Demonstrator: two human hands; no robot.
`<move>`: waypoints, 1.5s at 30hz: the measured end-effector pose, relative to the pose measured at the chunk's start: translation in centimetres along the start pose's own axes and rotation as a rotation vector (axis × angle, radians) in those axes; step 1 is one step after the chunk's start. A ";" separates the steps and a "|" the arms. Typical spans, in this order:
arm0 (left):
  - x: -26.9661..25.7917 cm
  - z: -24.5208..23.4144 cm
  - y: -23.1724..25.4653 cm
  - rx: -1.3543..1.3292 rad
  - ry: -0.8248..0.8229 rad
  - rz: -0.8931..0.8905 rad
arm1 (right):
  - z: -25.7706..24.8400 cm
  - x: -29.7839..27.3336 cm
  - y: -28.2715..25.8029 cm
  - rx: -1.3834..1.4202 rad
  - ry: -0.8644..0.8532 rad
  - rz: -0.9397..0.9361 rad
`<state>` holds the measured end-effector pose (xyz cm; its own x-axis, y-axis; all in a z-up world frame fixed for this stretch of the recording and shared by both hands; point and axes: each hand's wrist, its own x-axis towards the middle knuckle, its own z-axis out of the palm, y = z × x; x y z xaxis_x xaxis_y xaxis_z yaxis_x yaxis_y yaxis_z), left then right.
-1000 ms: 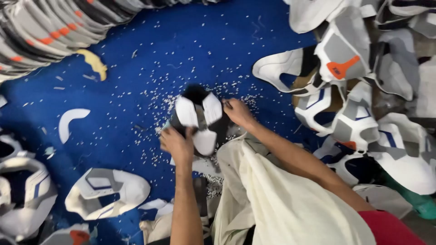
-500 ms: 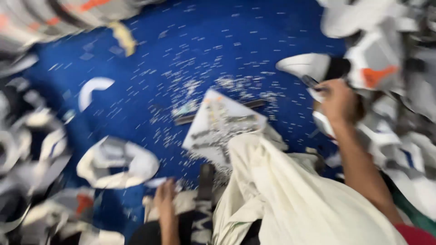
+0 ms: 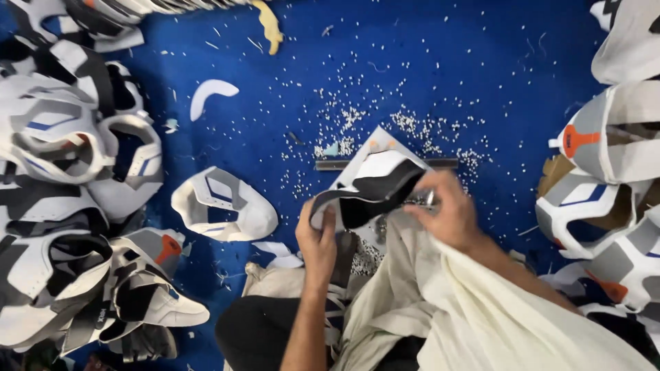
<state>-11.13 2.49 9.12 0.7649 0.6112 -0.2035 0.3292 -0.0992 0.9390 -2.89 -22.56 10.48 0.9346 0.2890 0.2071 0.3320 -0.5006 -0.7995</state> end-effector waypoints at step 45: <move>-11.5 -6.3 -2.6 1.227 -0.575 0.039 | 9.0 5.7 8.4 0.918 -0.495 0.455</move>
<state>-24.26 0.70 10.80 0.8070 0.2100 -0.5519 0.3486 -0.9238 0.1583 4.14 -17.82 -0.13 0.7242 0.6255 -0.2903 -0.4342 0.0867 -0.8966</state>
